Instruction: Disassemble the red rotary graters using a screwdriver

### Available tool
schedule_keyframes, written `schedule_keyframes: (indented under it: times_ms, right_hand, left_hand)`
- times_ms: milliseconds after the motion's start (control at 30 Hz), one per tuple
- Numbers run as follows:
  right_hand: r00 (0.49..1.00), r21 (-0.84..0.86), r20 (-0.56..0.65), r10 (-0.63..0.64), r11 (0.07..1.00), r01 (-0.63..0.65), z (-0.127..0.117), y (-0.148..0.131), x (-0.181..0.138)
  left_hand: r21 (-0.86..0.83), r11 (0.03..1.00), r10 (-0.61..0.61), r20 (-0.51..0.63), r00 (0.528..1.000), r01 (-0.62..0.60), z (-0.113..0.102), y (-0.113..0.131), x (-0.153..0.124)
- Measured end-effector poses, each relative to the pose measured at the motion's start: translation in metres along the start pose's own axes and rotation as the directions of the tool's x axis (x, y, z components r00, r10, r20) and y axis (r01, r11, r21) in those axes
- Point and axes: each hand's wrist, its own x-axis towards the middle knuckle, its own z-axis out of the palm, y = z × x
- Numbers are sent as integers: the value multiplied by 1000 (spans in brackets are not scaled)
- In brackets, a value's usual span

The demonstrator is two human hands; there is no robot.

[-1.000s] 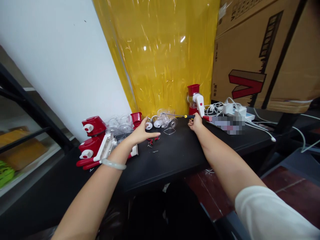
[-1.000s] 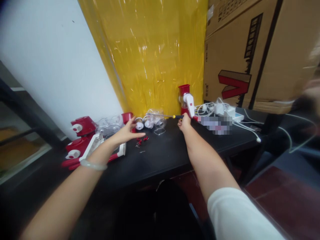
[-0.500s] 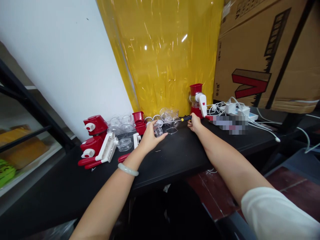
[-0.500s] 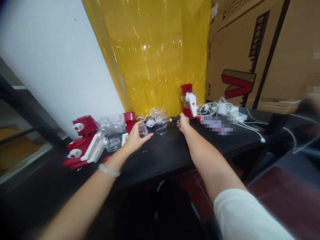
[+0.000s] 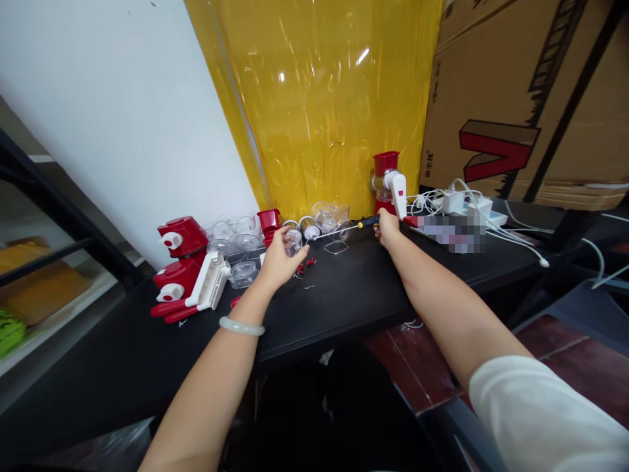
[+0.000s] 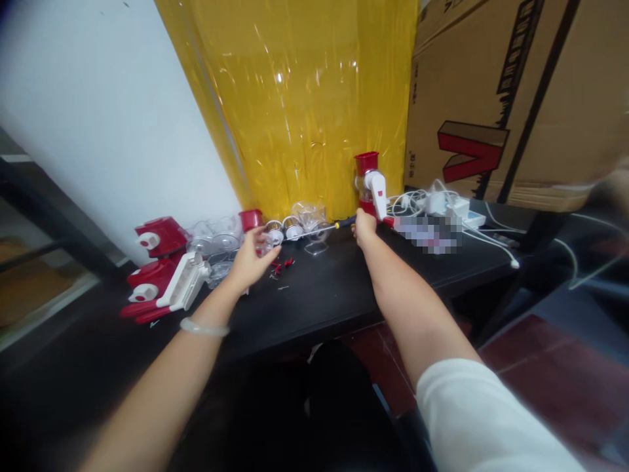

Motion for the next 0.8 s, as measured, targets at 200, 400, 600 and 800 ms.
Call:
schedule_keyframes:
  times_ms: [200,400,600,800]
  right_hand:
    - [987,-42,-1,-158,986,158,1,-1,3]
    - [910,-157,69,-408,897,414,3,1,1]
    - [853,-230,77,-517,823,519,2,3,2]
    - [845,-233,97,-527,813,534,2,2,4]
  left_hand:
    - [-45,998,-22,279,960,36,-27,9,-1]
    - [32,996,64,438,896,-87,-31,21,-10]
    - [110,971,105,599,794,-212,-30,29,-15]
    - [335,888,-11,700,714,-315,-46,38,-28]
